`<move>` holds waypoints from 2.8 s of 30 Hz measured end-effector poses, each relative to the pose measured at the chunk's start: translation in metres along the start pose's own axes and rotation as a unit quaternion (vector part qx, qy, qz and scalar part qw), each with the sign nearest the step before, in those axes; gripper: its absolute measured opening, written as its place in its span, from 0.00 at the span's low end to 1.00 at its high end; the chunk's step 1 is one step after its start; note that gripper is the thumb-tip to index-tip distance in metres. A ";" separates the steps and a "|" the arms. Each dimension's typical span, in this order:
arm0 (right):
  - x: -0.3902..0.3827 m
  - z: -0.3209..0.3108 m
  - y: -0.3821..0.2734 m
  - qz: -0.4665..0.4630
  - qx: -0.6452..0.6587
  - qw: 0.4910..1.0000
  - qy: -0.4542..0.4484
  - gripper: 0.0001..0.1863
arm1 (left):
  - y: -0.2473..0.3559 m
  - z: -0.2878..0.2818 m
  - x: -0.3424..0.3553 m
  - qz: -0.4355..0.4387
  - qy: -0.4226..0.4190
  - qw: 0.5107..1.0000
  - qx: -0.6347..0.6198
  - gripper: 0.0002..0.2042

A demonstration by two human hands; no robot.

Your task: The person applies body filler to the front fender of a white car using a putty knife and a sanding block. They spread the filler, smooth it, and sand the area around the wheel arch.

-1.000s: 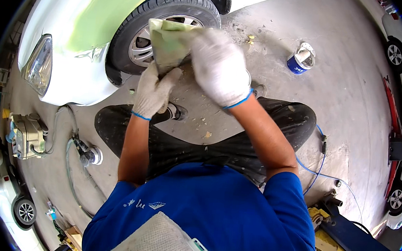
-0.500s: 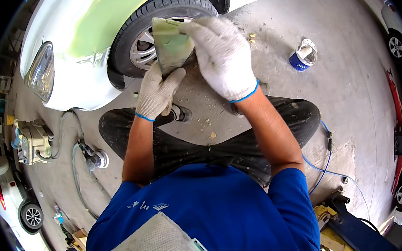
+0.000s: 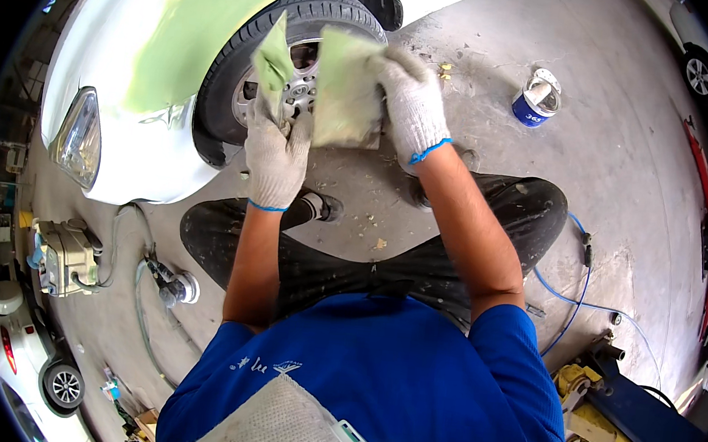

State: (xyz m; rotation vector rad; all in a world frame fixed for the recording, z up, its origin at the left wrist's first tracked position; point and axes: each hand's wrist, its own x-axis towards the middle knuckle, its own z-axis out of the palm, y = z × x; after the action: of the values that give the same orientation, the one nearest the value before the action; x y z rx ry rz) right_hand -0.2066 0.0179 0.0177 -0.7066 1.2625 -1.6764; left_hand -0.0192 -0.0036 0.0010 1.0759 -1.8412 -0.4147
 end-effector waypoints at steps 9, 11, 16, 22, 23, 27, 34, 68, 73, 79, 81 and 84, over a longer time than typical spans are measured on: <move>0.003 -0.001 0.007 0.070 0.195 0.975 -0.077 0.13 | -0.020 0.031 -0.037 -0.071 -0.107 0.979 0.157 0.38; 0.006 -0.003 0.001 0.013 0.204 0.978 -0.035 0.14 | -0.025 0.028 -0.039 -0.098 -0.181 0.971 0.122 0.38; 0.009 -0.010 -0.023 -0.165 -0.029 0.984 0.054 0.24 | -0.022 0.003 -0.033 -0.275 -0.173 0.893 -0.312 0.10; -0.001 -0.002 -0.019 -0.184 0.022 0.972 -0.144 0.15 | 0.001 -0.014 -0.017 -0.232 -0.275 0.906 -0.224 0.14; -0.002 -0.007 -0.024 -0.230 -0.105 0.953 -0.168 0.15 | 0.001 -0.014 -0.017 -0.220 -0.267 0.914 -0.212 0.14; -0.002 -0.014 -0.037 -0.344 -0.368 0.844 -0.187 0.15 | -0.004 -0.017 -0.025 -0.237 -0.238 0.910 -0.243 0.12; -0.026 -0.002 -0.039 -0.456 -0.423 0.778 -0.088 0.16 | 0.002 -0.014 -0.025 -0.148 -0.170 0.947 -0.228 0.16; 0.001 0.005 0.009 0.127 0.169 0.968 -0.138 0.22 | -0.026 0.018 -0.003 0.007 -0.019 0.999 0.048 0.35; 0.013 0.001 0.011 0.113 0.171 0.974 -0.097 0.14 | -0.022 0.028 -0.016 -0.009 -0.053 0.983 0.174 0.39; 0.032 -0.013 0.022 0.067 0.257 0.959 -0.102 0.12 | -0.045 0.030 -0.038 -0.041 -0.192 0.963 0.186 0.28; 0.033 -0.016 0.012 -0.027 0.164 0.986 -0.005 0.15 | -0.057 0.025 -0.040 -0.069 -0.189 0.979 0.040 0.24; 0.030 -0.023 -0.002 -0.131 0.014 0.990 0.052 0.16 | -0.050 0.010 -0.032 -0.283 -0.194 0.896 -0.281 0.13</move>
State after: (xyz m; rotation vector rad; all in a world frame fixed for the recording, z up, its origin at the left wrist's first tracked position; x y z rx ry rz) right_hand -0.2398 0.0015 0.0104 -0.8041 1.2578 -1.9636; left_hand 0.0033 -0.0073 -0.0545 1.1457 -1.5326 -1.5012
